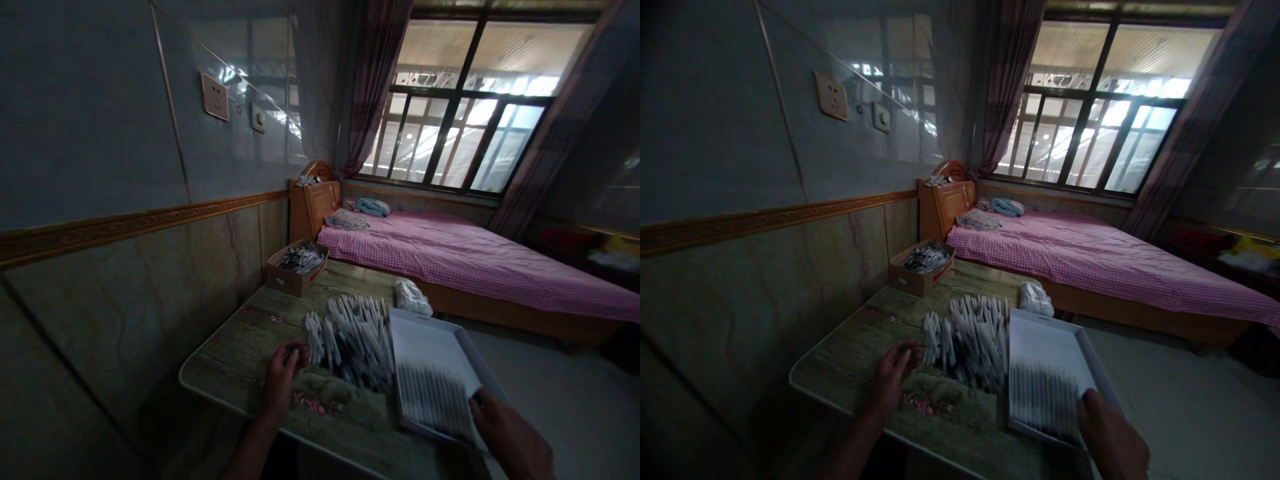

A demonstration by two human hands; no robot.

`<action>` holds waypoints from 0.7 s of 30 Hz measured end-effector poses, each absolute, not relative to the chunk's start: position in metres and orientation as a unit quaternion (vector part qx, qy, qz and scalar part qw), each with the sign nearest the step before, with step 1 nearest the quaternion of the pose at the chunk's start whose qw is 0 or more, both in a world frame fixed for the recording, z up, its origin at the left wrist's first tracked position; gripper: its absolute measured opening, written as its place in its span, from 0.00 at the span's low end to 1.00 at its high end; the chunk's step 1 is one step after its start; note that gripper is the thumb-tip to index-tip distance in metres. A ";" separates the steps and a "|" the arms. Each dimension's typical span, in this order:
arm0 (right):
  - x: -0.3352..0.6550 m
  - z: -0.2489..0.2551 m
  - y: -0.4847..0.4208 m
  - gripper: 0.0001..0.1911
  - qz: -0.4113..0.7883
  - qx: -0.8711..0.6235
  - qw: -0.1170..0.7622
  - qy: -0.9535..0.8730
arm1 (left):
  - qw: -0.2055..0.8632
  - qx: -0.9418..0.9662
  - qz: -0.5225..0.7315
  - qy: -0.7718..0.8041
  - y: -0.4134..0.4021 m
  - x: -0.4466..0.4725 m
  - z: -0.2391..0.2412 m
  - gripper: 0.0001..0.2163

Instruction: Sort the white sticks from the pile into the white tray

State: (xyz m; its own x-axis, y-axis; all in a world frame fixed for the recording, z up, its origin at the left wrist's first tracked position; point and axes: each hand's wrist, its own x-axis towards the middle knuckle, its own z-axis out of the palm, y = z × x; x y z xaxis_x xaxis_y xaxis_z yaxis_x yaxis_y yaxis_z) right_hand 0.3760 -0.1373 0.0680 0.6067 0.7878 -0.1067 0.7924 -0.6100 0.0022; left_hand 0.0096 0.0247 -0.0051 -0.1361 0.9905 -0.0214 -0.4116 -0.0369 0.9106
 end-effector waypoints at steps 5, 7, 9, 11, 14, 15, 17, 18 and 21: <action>0.290 0.074 -0.110 0.14 -0.037 0.841 -0.083 0.534 | 0.534 0.394 0.613 0.430 0.025 0.011 -0.010 0.14; 0.250 0.069 -0.093 0.11 -0.065 0.809 -0.088 0.578 | 0.536 0.410 0.600 0.430 0.026 0.012 -0.011 0.12; 0.216 0.063 -0.076 0.11 -0.049 0.787 -0.094 0.607 | 0.540 0.424 0.588 0.429 0.025 0.013 -0.012 0.11; 0.192 0.057 -0.061 0.09 -0.039 0.770 -0.090 0.631 | 0.543 0.435 0.575 0.432 0.025 0.014 -0.012 0.10; 0.173 0.052 -0.045 0.08 -0.022 0.760 -0.083 0.644 | 0.542 0.447 0.559 0.440 0.024 0.014 -0.010 0.10; 0.169 0.051 -0.040 0.08 -0.014 0.760 -0.084 0.644 | 0.541 0.453 0.553 0.442 0.024 0.014 -0.010 0.10; 0.166 0.049 -0.032 0.09 -0.004 0.763 -0.085 0.641 | 0.539 0.466 0.544 0.443 0.023 0.014 -0.010 0.10; 0.165 0.048 -0.029 0.10 -0.002 0.764 -0.086 0.639 | 0.538 0.472 0.540 0.443 0.023 0.014 -0.010 0.09; 0.166 0.047 -0.021 0.11 -0.010 0.771 -0.078 0.632 | 0.530 0.486 0.537 0.441 0.023 0.014 -0.010 0.09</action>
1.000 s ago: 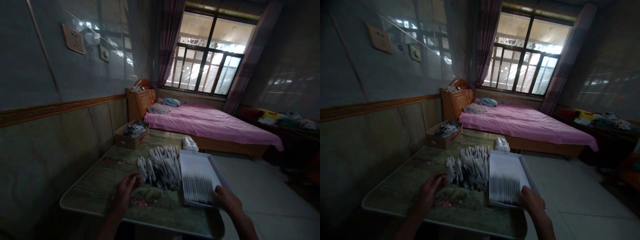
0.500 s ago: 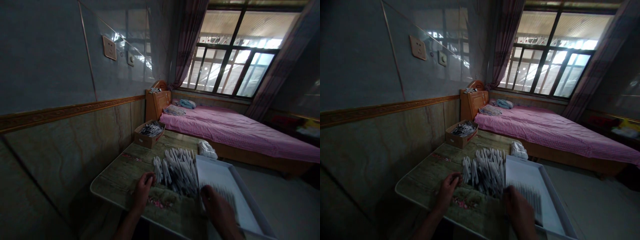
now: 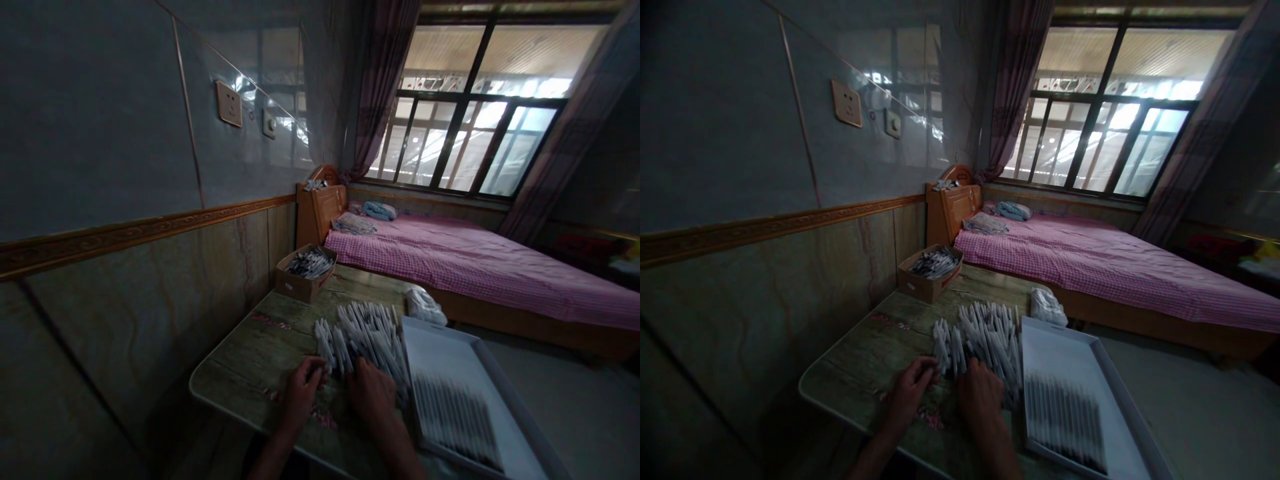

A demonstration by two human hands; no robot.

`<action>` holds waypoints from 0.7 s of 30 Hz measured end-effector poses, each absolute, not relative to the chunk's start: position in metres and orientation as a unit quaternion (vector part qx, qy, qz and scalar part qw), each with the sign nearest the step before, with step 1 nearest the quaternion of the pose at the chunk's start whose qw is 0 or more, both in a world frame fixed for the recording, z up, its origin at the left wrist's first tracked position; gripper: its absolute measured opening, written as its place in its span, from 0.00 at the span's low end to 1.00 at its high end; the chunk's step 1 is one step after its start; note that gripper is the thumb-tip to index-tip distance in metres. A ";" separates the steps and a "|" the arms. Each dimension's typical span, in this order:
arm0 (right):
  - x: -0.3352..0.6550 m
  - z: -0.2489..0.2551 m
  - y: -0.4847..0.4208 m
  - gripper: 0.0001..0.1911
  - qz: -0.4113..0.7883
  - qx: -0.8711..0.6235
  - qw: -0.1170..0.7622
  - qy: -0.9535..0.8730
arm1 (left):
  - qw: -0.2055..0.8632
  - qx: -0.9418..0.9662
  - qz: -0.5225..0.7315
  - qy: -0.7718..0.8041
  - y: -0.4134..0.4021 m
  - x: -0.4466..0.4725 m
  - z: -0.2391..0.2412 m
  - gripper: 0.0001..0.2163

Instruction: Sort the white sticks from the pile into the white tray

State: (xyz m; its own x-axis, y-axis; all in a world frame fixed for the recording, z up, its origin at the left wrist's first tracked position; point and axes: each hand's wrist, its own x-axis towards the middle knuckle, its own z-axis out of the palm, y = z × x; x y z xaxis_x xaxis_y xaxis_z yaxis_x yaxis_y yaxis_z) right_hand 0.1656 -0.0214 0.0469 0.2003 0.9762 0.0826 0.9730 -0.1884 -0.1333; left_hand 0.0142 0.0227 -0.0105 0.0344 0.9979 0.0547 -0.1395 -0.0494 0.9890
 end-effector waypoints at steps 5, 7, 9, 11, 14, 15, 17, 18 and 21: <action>0.167 0.048 -0.016 0.14 0.023 -0.780 0.064 -0.622 | 0.511 0.513 0.528 0.444 0.023 0.014 -0.011 0.09; 0.168 0.050 -0.017 0.15 0.027 -0.782 0.060 -0.620 | 0.500 0.531 0.514 0.451 0.023 0.014 -0.012 0.09; 0.169 0.052 -0.020 0.14 0.028 -0.785 0.064 -0.615 | 0.484 0.551 0.501 0.460 0.024 0.014 -0.014 0.10; 0.171 0.053 -0.025 0.13 0.026 -0.789 0.078 -0.608 | 0.466 0.567 0.492 0.468 0.024 0.015 -0.018 0.10; 0.176 0.048 -0.036 0.12 0.029 -0.798 0.110 -0.593 | 0.431 0.597 0.478 0.478 0.024 0.018 -0.022 0.10; 0.178 0.044 -0.041 0.12 0.032 -0.801 0.124 -0.585 | 0.419 0.610 0.473 0.478 0.025 0.020 -0.021 0.10; 0.181 0.031 -0.052 0.13 0.040 -0.808 0.169 -0.563 | 0.388 0.641 0.457 0.479 0.026 0.023 -0.017 0.10; 0.182 0.023 -0.058 0.13 0.049 -0.808 0.202 -0.551 | 0.367 0.663 0.444 0.479 0.028 0.026 -0.012 0.10; 0.184 -0.002 -0.072 0.15 0.099 -0.762 0.347 -0.537 | 0.266 0.751 0.377 0.473 0.040 0.035 0.007 0.14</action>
